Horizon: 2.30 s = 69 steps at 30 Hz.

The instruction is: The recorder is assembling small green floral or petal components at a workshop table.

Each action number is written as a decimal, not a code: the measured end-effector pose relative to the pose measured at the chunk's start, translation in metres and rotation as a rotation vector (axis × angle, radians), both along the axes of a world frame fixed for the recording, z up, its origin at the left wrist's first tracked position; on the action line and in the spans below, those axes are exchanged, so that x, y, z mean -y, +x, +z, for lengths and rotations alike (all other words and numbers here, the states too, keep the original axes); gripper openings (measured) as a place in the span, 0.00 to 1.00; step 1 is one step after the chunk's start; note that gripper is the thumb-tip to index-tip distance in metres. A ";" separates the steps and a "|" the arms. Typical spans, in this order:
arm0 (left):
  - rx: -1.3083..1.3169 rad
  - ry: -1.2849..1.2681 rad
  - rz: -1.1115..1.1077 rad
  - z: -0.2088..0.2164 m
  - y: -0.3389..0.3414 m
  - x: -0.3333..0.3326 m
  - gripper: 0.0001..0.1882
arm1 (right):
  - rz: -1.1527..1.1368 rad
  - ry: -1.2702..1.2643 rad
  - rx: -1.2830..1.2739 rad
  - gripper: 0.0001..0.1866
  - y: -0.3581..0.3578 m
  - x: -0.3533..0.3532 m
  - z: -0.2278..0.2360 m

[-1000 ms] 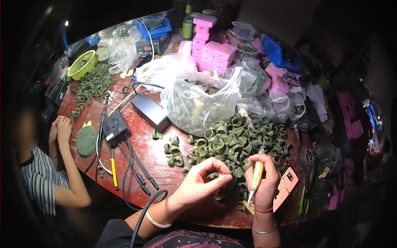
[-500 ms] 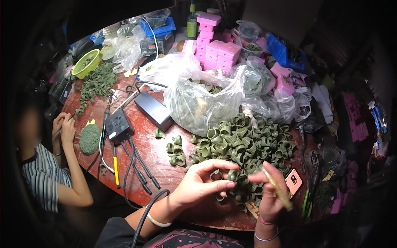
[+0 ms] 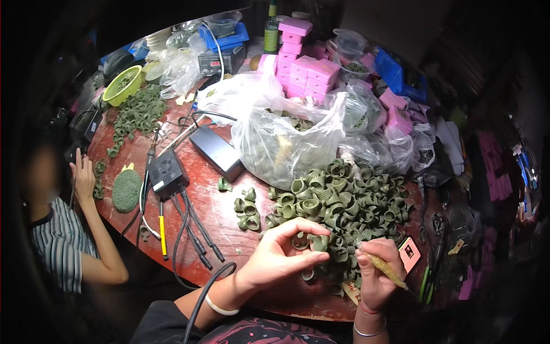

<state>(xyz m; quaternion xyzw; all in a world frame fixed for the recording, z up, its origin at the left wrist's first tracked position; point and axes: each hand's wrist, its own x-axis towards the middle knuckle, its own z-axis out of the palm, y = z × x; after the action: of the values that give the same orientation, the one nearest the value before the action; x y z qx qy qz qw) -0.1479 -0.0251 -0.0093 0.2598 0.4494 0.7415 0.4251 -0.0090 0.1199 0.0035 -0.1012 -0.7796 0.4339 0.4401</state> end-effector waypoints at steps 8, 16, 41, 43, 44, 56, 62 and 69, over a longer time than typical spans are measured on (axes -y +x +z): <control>-0.025 0.042 0.008 -0.003 0.004 -0.002 0.20 | 0.296 -0.498 0.102 0.12 -0.001 0.006 -0.002; 0.363 0.069 0.001 0.004 -0.001 0.001 0.14 | -0.098 -0.267 0.140 0.09 -0.010 -0.011 0.002; 0.152 0.004 -0.019 0.005 -0.001 0.000 0.18 | 0.081 -0.311 0.021 0.15 -0.004 0.013 0.008; 0.147 0.057 -0.015 0.004 -0.002 0.000 0.17 | 0.081 -0.331 0.022 0.15 0.002 0.008 0.005; 0.147 0.055 -0.017 0.003 -0.001 -0.001 0.17 | 0.071 -0.216 0.043 0.13 0.002 0.007 0.004; 0.258 0.142 -0.049 -0.001 -0.002 0.001 0.18 | 0.055 0.096 0.019 0.11 -0.005 0.008 0.005; 0.246 0.066 -0.117 -0.001 -0.005 0.005 0.18 | 0.142 -0.005 0.056 0.13 -0.006 0.009 0.007; 0.310 0.134 -0.081 -0.001 -0.004 0.002 0.17 | 0.197 0.009 0.039 0.13 -0.003 0.008 0.006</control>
<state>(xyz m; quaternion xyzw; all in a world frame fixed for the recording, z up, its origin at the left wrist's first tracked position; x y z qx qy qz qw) -0.1519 -0.0275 -0.0100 0.1880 0.3172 0.7831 0.5008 -0.0116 0.1118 0.0096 -0.0307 -0.7961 0.4696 0.3804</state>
